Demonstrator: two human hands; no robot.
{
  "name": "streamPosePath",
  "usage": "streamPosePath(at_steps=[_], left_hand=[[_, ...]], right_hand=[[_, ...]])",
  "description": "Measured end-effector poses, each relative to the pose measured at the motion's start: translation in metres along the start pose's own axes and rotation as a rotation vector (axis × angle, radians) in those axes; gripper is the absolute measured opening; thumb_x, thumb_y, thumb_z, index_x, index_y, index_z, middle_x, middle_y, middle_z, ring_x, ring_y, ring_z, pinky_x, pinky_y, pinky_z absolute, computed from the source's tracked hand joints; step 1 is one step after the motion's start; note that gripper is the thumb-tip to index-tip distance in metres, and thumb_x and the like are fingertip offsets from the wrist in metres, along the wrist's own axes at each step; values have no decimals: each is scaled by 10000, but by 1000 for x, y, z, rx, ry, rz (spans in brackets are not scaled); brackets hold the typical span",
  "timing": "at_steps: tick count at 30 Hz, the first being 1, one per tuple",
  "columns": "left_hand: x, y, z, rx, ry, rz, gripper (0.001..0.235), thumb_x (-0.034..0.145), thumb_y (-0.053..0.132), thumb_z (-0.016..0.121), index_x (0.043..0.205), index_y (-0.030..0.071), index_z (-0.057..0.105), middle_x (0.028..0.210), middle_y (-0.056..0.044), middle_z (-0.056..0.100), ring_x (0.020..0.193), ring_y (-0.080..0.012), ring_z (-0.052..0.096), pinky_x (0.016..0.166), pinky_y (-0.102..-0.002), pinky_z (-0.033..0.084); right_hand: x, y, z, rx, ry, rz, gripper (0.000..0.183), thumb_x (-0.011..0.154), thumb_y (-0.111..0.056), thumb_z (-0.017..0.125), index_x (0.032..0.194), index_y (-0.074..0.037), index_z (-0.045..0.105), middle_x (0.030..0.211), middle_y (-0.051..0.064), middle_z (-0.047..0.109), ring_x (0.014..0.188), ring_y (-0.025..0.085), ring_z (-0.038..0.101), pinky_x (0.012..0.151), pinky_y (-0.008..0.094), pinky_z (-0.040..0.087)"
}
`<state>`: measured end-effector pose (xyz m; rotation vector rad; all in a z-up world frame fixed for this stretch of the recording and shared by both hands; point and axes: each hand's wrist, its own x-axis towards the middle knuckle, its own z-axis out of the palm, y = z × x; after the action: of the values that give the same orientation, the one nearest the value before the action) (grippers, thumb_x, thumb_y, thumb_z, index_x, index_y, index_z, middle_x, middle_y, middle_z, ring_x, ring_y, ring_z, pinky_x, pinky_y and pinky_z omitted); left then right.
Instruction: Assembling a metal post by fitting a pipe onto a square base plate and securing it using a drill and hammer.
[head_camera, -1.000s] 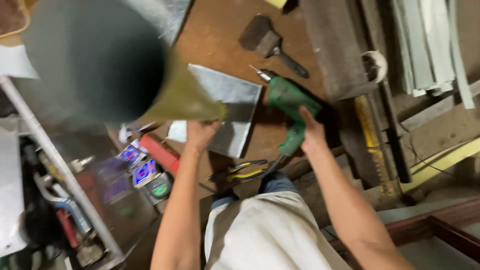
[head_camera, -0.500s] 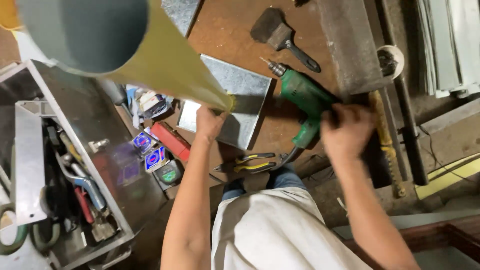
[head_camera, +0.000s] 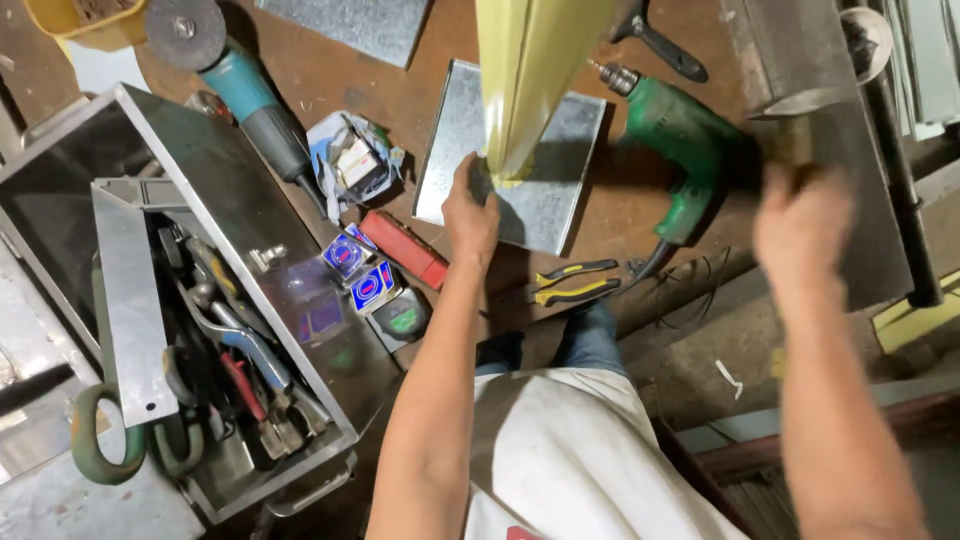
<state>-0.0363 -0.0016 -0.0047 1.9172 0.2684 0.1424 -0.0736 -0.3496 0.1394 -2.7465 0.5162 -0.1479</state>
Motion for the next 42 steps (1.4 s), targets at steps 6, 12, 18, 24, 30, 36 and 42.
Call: streamPosePath(at_steps=[6, 12, 18, 24, 30, 36, 42], left_hand=[[25, 16, 2, -389, -196, 62, 779, 745, -32, 691, 1484, 52, 459, 1320, -163, 669, 1242, -264, 651, 1080, -349, 494], [42, 31, 3, -81, -273, -6, 677, 686, 49, 794, 1326, 85, 577, 1106, -142, 772, 1051, -252, 749, 940, -347, 574], [43, 37, -1, -62, -280, -16, 597, 678, 72, 806, 1228, 84, 573, 1019, -145, 776, 958, -284, 760, 877, -360, 584], [44, 30, 2, -22, -272, 5, 565, 695, 71, 797, 1214, 86, 574, 1025, -169, 773, 991, -344, 753, 862, -386, 585], [45, 37, -1, 11, -283, 0, 598, 669, 62, 802, 1216, 79, 562, 1034, -183, 765, 1014, -382, 729, 855, -397, 574], [40, 34, 1, -61, -268, -13, 583, 757, 59, 767, 1304, 87, 568, 1087, -180, 764, 1044, -332, 763, 898, -402, 596], [15, 28, 6, 153, -142, -178, 774, 718, 247, 904, 1369, 62, 528, 1268, -184, 690, 1194, -347, 665, 1027, -433, 544]], right_hand=[[-75, -80, 156, 725, -302, 172, 385, 1107, -391, 489, 994, -58, 647, 698, 44, 590, 587, 173, 573, 531, 374, 453], [-80, -137, 158, 596, -336, 157, 469, 1082, -395, 450, 917, -7, 656, 646, 139, 642, 575, 281, 651, 570, 432, 515], [-83, -115, 191, 451, -305, 36, 464, 1089, -369, 457, 914, 24, 631, 782, 238, 685, 771, 448, 668, 717, 544, 508], [-87, -113, 191, 370, -288, -23, 450, 1086, -367, 478, 953, 46, 597, 884, 341, 656, 885, 566, 606, 773, 627, 466], [-79, -114, 192, 363, -324, -5, 451, 1076, -377, 492, 956, 43, 603, 883, 345, 657, 898, 569, 611, 781, 628, 477], [-51, -115, 168, 390, -348, -20, 453, 1078, -388, 497, 912, 13, 626, 814, 276, 681, 824, 480, 664, 730, 561, 515], [-12, -66, 90, 466, -456, 297, 531, 1130, -431, 456, 955, 46, 608, 722, 229, 626, 657, 405, 654, 623, 524, 513]])
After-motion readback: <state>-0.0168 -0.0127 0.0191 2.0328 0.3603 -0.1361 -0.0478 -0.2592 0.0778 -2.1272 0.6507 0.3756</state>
